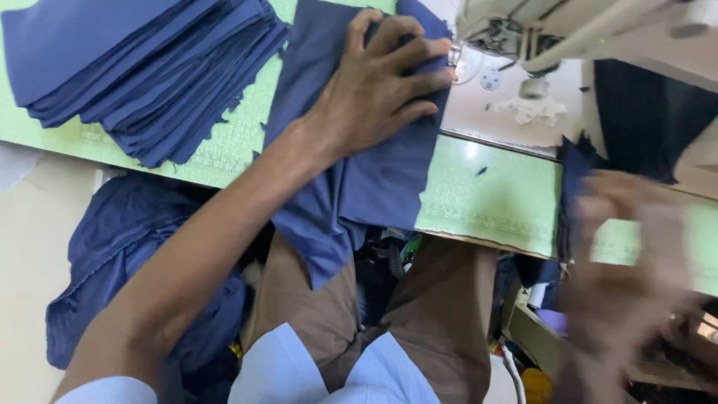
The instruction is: Folding and stacking blue fabric pieces at a sewing workstation
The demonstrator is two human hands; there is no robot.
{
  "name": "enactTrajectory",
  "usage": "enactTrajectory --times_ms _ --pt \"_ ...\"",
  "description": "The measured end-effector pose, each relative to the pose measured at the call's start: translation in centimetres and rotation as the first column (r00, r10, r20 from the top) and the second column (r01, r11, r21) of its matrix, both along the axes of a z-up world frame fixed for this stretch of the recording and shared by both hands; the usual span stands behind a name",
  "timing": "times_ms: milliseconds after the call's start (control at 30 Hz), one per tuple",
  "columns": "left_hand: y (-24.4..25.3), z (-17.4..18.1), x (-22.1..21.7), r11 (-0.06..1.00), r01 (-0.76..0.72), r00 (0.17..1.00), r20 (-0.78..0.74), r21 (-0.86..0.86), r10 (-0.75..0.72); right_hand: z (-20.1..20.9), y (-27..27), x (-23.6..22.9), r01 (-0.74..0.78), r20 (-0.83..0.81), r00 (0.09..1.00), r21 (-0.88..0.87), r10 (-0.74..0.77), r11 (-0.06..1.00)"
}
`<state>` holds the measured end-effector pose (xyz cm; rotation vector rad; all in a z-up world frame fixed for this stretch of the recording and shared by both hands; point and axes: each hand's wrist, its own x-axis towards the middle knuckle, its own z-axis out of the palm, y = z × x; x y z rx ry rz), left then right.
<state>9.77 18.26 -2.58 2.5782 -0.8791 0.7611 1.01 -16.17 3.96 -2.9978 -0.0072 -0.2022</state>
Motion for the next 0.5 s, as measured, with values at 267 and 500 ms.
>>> enactTrajectory --times_ms 267,500 --pt "-0.4 -0.2 -2.9 0.996 0.055 0.994 -0.092 -0.069 -0.061 -2.9 11.6 -6.4 -0.717 0.127 0.671 0.364 0.731 0.595" --pt "-0.1 0.7 0.3 0.993 0.061 0.996 0.064 -0.102 -0.055 -2.9 12.3 -5.6 -0.663 0.139 0.73 0.378 0.669 0.646"
